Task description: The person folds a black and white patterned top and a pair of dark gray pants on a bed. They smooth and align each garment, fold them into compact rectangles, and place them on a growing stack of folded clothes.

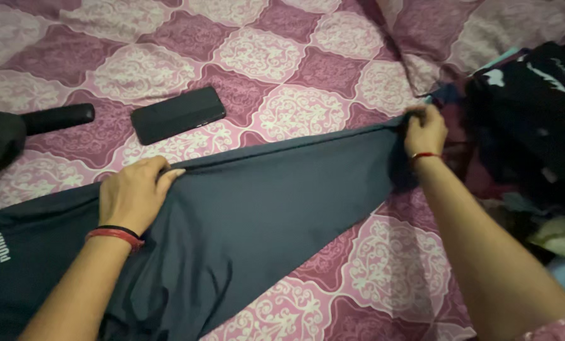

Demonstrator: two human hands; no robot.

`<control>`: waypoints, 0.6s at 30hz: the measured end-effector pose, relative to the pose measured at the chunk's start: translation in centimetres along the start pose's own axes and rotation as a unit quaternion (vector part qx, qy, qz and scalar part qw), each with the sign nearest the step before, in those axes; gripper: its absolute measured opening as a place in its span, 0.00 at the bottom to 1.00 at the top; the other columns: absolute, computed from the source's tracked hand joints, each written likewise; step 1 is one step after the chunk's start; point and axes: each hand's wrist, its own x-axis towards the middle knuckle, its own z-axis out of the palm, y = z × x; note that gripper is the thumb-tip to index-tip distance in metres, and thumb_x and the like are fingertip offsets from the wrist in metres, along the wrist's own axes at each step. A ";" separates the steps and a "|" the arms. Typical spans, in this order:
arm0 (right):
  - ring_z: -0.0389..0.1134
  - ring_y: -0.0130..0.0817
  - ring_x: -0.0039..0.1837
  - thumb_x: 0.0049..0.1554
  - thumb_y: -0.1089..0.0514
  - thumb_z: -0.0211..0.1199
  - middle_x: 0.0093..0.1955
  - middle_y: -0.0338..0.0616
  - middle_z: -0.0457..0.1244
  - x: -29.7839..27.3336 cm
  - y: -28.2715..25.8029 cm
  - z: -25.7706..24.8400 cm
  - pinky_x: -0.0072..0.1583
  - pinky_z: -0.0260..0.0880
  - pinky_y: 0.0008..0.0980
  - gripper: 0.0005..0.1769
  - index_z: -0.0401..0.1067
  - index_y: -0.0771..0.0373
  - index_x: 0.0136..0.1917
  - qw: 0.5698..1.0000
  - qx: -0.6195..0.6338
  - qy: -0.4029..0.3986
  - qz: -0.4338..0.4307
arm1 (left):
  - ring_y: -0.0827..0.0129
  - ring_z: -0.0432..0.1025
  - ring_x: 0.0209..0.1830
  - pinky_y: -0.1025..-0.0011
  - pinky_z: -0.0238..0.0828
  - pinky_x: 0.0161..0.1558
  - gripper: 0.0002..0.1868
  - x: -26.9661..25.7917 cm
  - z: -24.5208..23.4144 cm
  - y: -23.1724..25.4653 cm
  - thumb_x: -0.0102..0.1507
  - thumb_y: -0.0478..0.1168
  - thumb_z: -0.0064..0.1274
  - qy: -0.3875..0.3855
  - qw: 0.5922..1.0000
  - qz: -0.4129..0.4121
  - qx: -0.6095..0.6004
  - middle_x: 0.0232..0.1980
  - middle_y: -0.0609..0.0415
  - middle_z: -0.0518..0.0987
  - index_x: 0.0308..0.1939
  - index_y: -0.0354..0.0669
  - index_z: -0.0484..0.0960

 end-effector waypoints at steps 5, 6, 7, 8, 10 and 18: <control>0.74 0.35 0.50 0.61 0.68 0.56 0.49 0.45 0.71 1.8 2.9 1.0 0.54 0.73 0.33 0.12 0.76 0.60 0.55 0.989 0.013 -0.027 0.144 | 0.48 0.78 0.39 0.52 0.71 0.37 0.21 1.1 1.7 -0.2 0.67 0.59 0.53 0.042 0.999 0.007 0.003 0.39 0.47 0.83 0.39 0.45 0.80; 0.75 0.35 0.51 0.60 0.68 0.57 0.49 0.45 0.71 1.9 3.3 1.1 0.54 0.74 0.33 0.12 0.76 0.59 0.55 0.987 0.012 -0.025 0.156 | 0.48 0.78 0.39 0.51 0.71 0.37 0.21 1.3 1.9 -0.1 0.68 0.59 0.53 0.044 0.999 0.004 0.001 0.38 0.47 0.83 0.39 0.44 0.80; 0.74 0.38 0.53 0.59 0.68 0.60 0.51 0.48 0.71 1.8 3.7 1.3 0.56 0.73 0.35 0.12 0.75 0.61 0.56 0.995 -0.016 -0.023 0.094 | 0.47 0.78 0.38 0.51 0.71 0.37 0.21 1.5 2.1 0.0 0.67 0.60 0.53 0.025 1.000 -0.017 0.003 0.37 0.46 0.83 0.40 0.44 0.79; 0.73 0.41 0.56 0.58 0.67 0.63 0.53 0.51 0.71 1.6 3.9 1.4 0.57 0.71 0.38 0.14 0.74 0.63 0.58 0.998 -0.043 -0.022 0.032 | 0.47 0.78 0.38 0.51 0.71 0.37 0.22 1.6 2.3 0.1 0.67 0.60 0.54 0.006 0.999 -0.037 0.005 0.36 0.46 0.83 0.41 0.44 0.78; 0.72 0.46 0.58 0.56 0.67 0.65 0.58 0.56 0.69 0.8 4.3 1.5 0.59 0.70 0.41 0.20 0.72 0.64 0.62 0.995 -0.082 -0.045 -0.028 | 0.46 0.78 0.38 0.50 0.71 0.36 0.23 1.8 2.4 0.1 0.66 0.61 0.54 -0.012 0.998 -0.055 0.003 0.35 0.45 0.83 0.42 0.44 0.78; 0.58 0.64 0.77 0.59 0.58 0.66 0.79 0.66 0.55 -2.7 1.7 0.5 0.73 0.60 0.51 0.28 0.67 0.63 0.71 0.948 -0.203 -0.147 -0.196 | 0.45 0.78 0.42 0.49 0.71 0.40 0.23 2.5 2.9 -0.6 0.65 0.60 0.54 -0.047 0.997 -0.058 -0.032 0.39 0.45 0.84 0.44 0.43 0.77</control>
